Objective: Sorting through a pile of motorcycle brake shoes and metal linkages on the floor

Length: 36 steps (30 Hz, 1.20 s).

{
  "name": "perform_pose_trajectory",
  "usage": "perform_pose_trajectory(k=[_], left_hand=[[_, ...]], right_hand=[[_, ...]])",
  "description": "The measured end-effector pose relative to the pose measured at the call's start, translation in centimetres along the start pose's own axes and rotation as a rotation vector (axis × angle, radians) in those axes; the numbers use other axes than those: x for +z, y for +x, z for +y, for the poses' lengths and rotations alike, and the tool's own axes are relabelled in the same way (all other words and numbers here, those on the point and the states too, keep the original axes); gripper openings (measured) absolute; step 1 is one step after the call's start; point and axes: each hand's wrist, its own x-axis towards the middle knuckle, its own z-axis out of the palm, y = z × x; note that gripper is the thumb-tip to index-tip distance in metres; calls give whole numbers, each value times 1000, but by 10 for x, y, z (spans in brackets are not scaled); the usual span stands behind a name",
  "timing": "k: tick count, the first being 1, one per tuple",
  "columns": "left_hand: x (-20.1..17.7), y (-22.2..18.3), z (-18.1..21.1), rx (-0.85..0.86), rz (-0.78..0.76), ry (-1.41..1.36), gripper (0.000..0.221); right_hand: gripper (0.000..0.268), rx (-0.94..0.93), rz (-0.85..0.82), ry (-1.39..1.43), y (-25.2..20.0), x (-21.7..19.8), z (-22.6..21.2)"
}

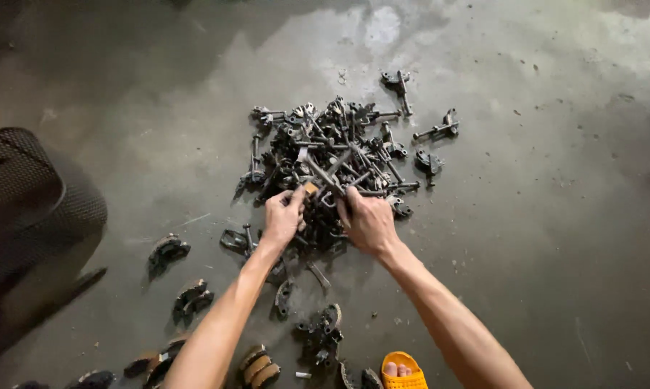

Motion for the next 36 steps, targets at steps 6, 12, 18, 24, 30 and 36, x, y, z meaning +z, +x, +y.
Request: perform_pose_trajectory(k=[6,12,18,24,30,36], left_hand=[[-5,10,-1,37,-30,-97,26],[-18,11,-22,286,-51,112,12],[-13,6,-34,272,-21,268,14],[-14,17,-47,204,-2,214,19],[-4,-9,43,175,5,-17,23],[-41,1,34,277,-57,138,10]], right_hand=[[30,-316,422,338,11,12,15],[10,-83,303,303,20,-30,-29],[24,-22,-39,-43,13,9,-3],[14,-342,402,459,7,-23,-24],[22,83,88,41,13,-23,-19],[16,214,345,522,17,-78,-10]])
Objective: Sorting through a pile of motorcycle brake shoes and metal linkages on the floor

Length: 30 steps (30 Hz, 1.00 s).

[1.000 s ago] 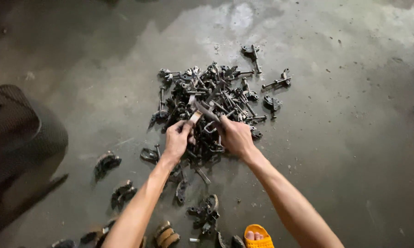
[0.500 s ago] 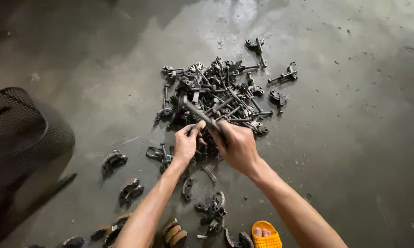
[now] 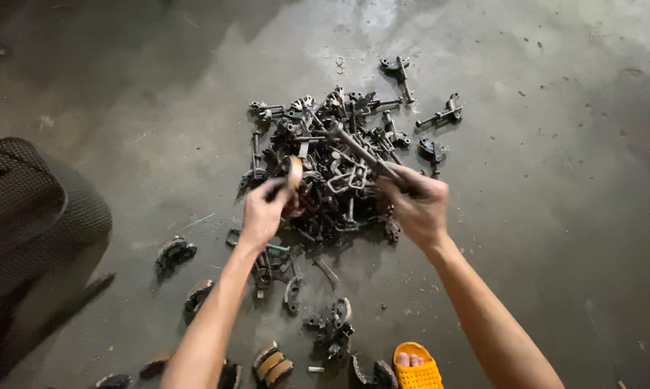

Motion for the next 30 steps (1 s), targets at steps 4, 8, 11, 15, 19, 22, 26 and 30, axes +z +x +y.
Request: perform_pose_trajectory(k=[4,8,11,15,19,22,26,30], left_hand=[[-4,-35,28,-157,-428,487,21],[24,-72,11,-356,-1139,962,30],[53,-104,-47,-352,-1402,987,47],[66,-120,-43,-339,-1546,1016,55],[58,-91,-41,-305,-1102,964,49],[42,-69,-60,-419,-882,929,38],[30,-69,-82,-408,-787,962,35],[42,-79,-51,-420,-784,958,32]], right_hand=[[9,249,296,351,2,-20,48],[13,842,235,396,-2,-26,98],[27,943,-212,-109,-34,-16,144],[36,827,-225,-277,-63,4,179],[74,419,-273,-647,-60,22,176],[67,376,-427,-727,-55,31,192],[46,364,-640,-846,-58,41,252],[73,658,-803,-721,-40,6,184]])
